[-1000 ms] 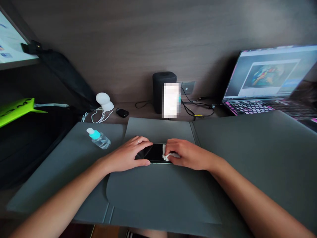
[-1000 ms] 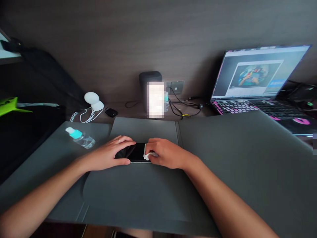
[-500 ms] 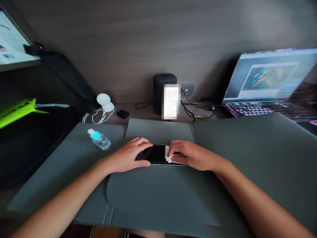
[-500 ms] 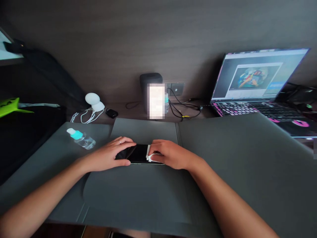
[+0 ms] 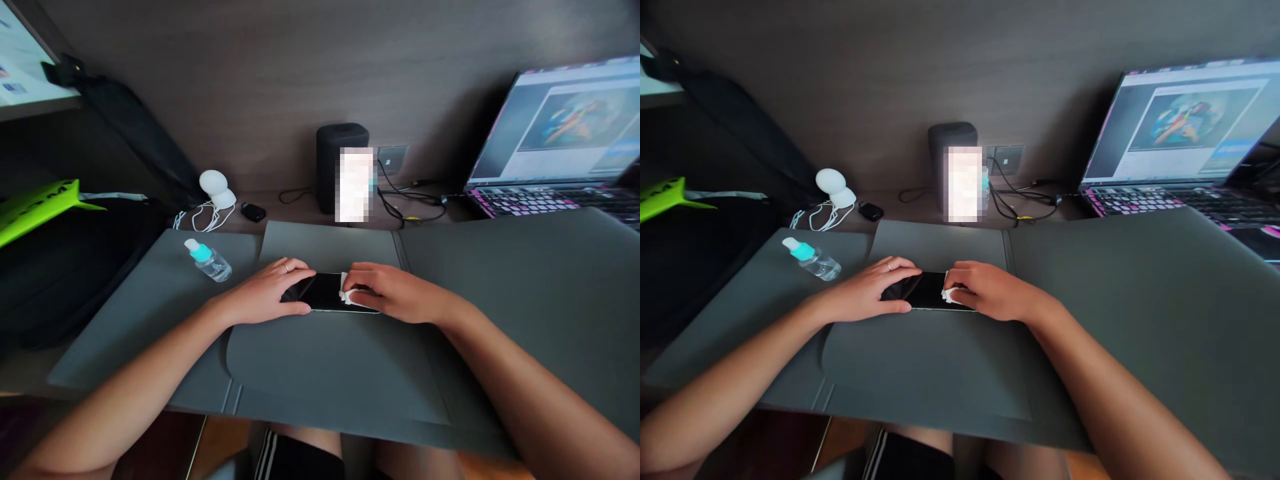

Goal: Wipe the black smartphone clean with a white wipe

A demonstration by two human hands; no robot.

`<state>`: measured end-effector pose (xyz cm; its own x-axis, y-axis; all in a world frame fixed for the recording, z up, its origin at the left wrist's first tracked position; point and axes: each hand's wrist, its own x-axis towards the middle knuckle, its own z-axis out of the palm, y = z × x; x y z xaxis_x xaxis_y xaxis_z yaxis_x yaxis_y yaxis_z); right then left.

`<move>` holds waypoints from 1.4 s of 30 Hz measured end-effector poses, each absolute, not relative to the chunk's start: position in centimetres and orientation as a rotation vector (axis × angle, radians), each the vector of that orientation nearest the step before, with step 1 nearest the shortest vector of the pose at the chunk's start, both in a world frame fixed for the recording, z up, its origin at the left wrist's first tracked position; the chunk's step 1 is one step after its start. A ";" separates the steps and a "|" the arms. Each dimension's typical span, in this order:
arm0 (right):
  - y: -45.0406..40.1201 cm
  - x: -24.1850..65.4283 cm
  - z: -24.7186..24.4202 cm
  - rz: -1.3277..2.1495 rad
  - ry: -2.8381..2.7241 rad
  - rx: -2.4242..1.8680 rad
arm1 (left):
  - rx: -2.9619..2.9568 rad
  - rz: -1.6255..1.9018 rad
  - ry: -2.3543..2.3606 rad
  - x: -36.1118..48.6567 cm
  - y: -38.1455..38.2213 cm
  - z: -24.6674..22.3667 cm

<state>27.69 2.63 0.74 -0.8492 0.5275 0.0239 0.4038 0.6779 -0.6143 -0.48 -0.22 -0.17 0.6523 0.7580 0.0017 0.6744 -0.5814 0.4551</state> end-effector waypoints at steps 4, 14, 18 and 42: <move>2.4 26.9 0.5 0.874 -2.703 -0.659 | 2.465 0.263 1.121 -0.3 -0.3 0.0; 2.3 26.7 0.4 0.895 -2.692 -0.609 | 2.453 0.269 1.131 -0.3 -0.3 -0.2; 2.4 26.4 0.3 0.862 -2.651 -0.666 | 2.446 0.260 1.136 -0.3 -0.4 -0.1; 1.8 25.4 -0.4 0.661 -2.651 -0.631 | 2.423 0.262 1.149 -0.2 -0.4 -0.2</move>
